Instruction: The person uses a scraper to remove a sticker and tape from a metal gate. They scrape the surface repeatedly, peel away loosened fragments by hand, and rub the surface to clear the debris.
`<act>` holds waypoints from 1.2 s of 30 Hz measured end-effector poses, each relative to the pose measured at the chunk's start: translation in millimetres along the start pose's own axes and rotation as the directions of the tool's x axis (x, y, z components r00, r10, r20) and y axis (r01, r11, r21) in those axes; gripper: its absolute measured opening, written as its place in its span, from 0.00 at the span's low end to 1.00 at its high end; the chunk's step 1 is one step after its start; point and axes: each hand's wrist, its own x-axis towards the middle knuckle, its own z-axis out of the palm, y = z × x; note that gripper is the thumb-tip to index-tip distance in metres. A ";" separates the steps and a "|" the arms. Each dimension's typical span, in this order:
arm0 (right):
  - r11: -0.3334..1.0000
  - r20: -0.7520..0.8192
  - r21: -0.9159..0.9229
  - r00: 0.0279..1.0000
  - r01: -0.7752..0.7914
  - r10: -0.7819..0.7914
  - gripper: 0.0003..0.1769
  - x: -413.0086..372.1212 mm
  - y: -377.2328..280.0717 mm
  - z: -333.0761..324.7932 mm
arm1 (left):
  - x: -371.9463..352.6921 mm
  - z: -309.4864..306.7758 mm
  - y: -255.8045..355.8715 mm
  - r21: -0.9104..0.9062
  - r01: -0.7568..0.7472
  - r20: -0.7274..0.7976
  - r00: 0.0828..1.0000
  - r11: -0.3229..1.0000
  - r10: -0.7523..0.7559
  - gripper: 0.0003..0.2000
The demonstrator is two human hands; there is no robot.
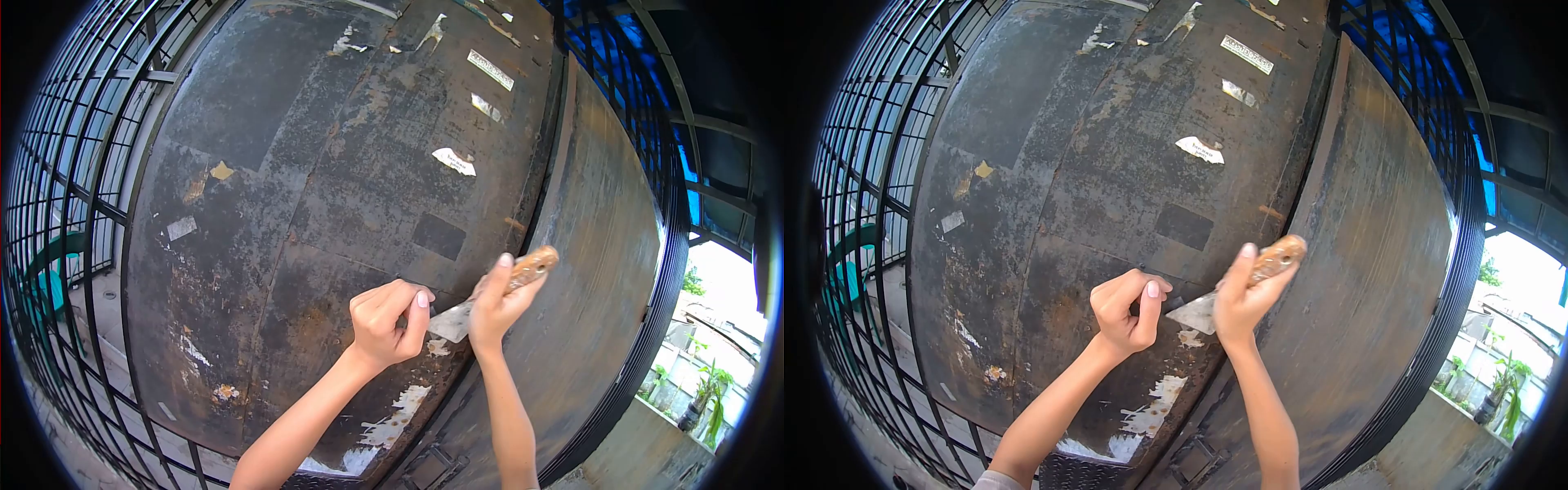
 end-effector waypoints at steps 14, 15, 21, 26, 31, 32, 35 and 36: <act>0.992 0.026 -0.090 0.996 -0.085 0.087 0.27 -17.6 2.2 -4.4 | -1.4 -0.6 1.2 0.010 0.011 0.003 1.000 1.000 -0.011 0.08; 0.990 0.052 -0.142 0.998 -0.024 0.032 0.28 -21.8 6.6 -6.3 | -1.6 0.2 0.2 0.010 0.001 0.002 1.000 1.000 -0.001 0.08; 0.996 -0.006 -0.093 1.000 0.003 -0.003 0.28 -10.1 3.1 -10.8 | -1.7 -1.9 0.3 0.017 0.002 0.011 1.000 1.000 -0.003 0.08; 0.996 0.004 -0.085 1.000 0.029 -0.029 0.26 -10.7 3.5 -10.5 | -0.3 -1.5 1.3 0.006 0.013 0.021 1.000 1.000 -0.013 0.08; 0.985 0.072 -0.153 0.995 0.082 -0.072 0.31 -18.6 4.0 -5.7 | -0.6 -0.7 -0.3 0.006 -0.006 0.021 1.000 1.000 0.006 0.08; 0.996 0.034 -0.067 0.997 -0.060 0.063 0.32 -19.8 -4.7 -4.7 | -0.1 -1.5 0.2 0.005 0.001 0.021 1.000 1.000 -0.001 0.08; 0.994 -0.008 -0.047 0.995 0.102 -0.103 0.30 -26.1 2.2 0.0 | -0.1 -1.3 -1.3 0.000 -0.008 0.004 1.000 1.000 0.008 0.08; 0.985 0.019 -0.098 0.990 0.143 -0.142 0.30 -23.2 4.6 -2.3 | -0.9 -0.5 -1.6 -0.006 -0.015 0.005 1.000 1.000 0.015 0.08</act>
